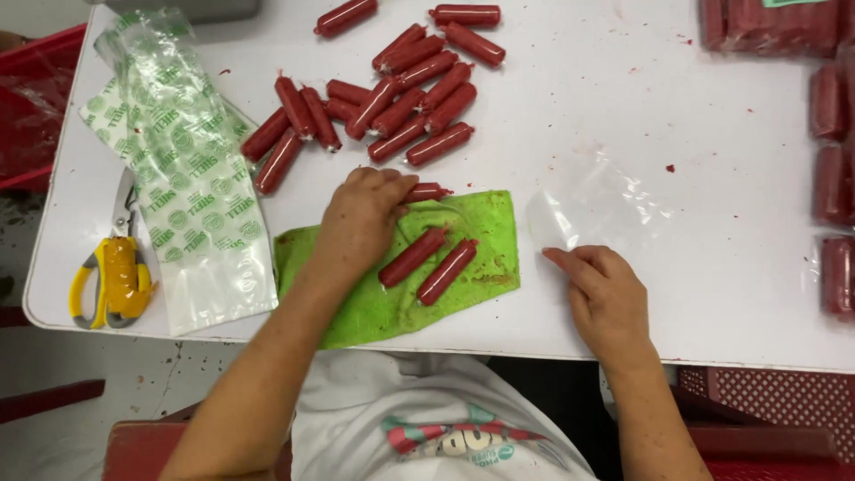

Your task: The person packages meat sticks by hand, placing several sticks into plastic bags, applying a label to the bags, and stacking the completed packages.

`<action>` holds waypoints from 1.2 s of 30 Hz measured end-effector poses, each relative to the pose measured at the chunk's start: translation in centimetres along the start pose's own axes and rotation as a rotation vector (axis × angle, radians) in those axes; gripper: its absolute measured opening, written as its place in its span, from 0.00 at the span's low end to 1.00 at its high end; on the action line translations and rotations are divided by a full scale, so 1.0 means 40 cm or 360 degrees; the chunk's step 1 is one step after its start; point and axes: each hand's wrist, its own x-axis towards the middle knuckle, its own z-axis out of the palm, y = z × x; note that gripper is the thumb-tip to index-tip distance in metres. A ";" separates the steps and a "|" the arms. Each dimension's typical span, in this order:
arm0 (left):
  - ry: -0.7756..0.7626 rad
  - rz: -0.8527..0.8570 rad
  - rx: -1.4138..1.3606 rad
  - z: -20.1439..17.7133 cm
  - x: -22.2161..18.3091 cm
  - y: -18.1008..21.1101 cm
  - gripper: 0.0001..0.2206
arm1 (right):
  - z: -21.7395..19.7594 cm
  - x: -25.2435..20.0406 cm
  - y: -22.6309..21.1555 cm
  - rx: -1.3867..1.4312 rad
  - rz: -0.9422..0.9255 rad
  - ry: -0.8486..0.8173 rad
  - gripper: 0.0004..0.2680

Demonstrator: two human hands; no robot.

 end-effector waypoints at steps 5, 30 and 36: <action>0.0244 -0.0010 -0.0095 -0.089 -0.004 0.004 0.20 | 0.006 0.007 -0.024 -0.0049 0.0064 0.0174 0.05; 0.0037 -0.0456 -0.0826 -0.133 -0.037 0.168 0.17 | 0.039 -0.019 -0.004 0.0444 -0.0069 0.0211 0.09; 0.0405 0.0283 0.0269 -0.013 -0.162 0.231 0.20 | 0.022 -0.021 -0.018 0.0462 -0.0052 0.0178 0.09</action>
